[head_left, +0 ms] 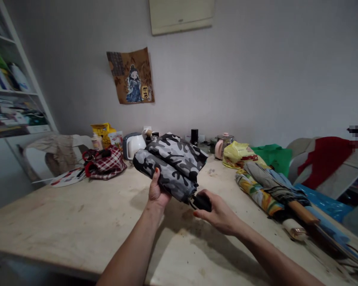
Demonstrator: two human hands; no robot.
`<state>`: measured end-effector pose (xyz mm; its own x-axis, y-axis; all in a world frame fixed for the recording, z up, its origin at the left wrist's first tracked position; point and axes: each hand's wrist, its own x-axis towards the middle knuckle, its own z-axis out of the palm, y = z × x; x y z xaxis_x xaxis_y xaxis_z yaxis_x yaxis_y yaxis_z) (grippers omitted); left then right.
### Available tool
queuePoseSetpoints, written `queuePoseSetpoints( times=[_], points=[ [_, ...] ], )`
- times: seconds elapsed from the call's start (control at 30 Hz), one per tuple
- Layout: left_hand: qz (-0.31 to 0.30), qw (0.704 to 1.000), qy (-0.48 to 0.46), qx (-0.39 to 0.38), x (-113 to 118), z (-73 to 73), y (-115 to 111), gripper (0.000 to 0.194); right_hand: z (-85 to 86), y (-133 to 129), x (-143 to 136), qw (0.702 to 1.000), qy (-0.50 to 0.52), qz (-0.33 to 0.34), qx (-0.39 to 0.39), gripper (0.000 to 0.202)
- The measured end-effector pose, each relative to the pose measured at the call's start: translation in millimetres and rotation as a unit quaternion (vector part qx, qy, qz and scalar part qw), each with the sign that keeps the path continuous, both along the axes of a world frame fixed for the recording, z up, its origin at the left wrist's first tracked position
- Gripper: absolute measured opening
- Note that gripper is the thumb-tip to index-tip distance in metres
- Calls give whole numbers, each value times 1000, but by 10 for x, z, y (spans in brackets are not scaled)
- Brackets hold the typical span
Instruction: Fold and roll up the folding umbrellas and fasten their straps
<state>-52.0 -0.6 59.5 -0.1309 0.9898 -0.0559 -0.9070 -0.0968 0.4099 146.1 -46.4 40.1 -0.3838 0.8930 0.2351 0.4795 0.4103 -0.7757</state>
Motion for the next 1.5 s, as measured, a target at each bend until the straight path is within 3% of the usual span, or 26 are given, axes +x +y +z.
queuePoseSetpoints(
  times=[0.13, 0.33, 0.5, 0.57, 0.63, 0.73, 0.77, 0.83, 0.9, 0.93, 1.0, 1.07, 1.13, 1.23, 1.3, 1.4, 1.5],
  points=[
    [11, 999, 15, 35, -27, 4, -31, 29, 75, -57, -19, 990, 87, 44, -105, 38],
    [2, 993, 32, 109, -36, -89, -59, 45, -58, -46, -62, 927, 247, 139, -244, 52],
    [-16, 995, 12, 94, -76, -100, -51, 29, -217, -2, -114, 867, 324, 190, -327, 55],
    [-30, 996, 12, 77, -79, -74, -56, 21, -245, 10, -121, 864, 314, 207, -335, 56],
    [-40, 997, 20, 60, -62, -43, -66, 16, -243, 26, -108, 889, 270, 212, -303, 55],
    [-27, 997, 44, 50, -6, -4, -68, 20, -173, 58, -49, 952, 148, 178, -201, 51],
    [-14, 997, 55, 46, 16, 3, -61, 24, -136, 66, -28, 972, 107, 137, -161, 48],
    [30, 996, 78, 25, 62, 3, -38, 32, -64, 67, -1, 998, 57, -11, -37, 43],
    [91, 990, 106, -3, 116, -10, -21, 37, -21, 41, -13, 977, 50, -166, 128, 39],
    [122, 985, 121, -9, 153, -18, -23, 38, -21, 19, -34, 957, 48, -207, 198, 38],
    [171, 974, 151, -6, 255, -29, -56, 39, -72, -30, -100, 941, 17, -203, 271, 39],
    [188, 966, 176, -2, 394, -34, -126, 39, -182, -64, -183, 951, -55, -159, 260, 56],
    [185, 963, 198, -6, 543, -35, -214, 39, -316, -70, -260, 962, -121, -136, 201, 79],
    [184, 956, 229, 9, 712, -44, -330, 43, -452, -27, -330, 974, -130, -143, 116, 92],
    [173, 948, 267, 37, 754, -49, -380, 48, -452, 20, -328, 976, -98, -168, 100, 89],
    [107, 928, 330, 136, 703, -26, -404, 57, -321, 87, -236, 973, -52, -208, 87, 67],
    [92, 907, 365, 190, 544, 20, -351, 57, -128, 129, -75, 984, 16, -152, 90, 36]
  ],
)
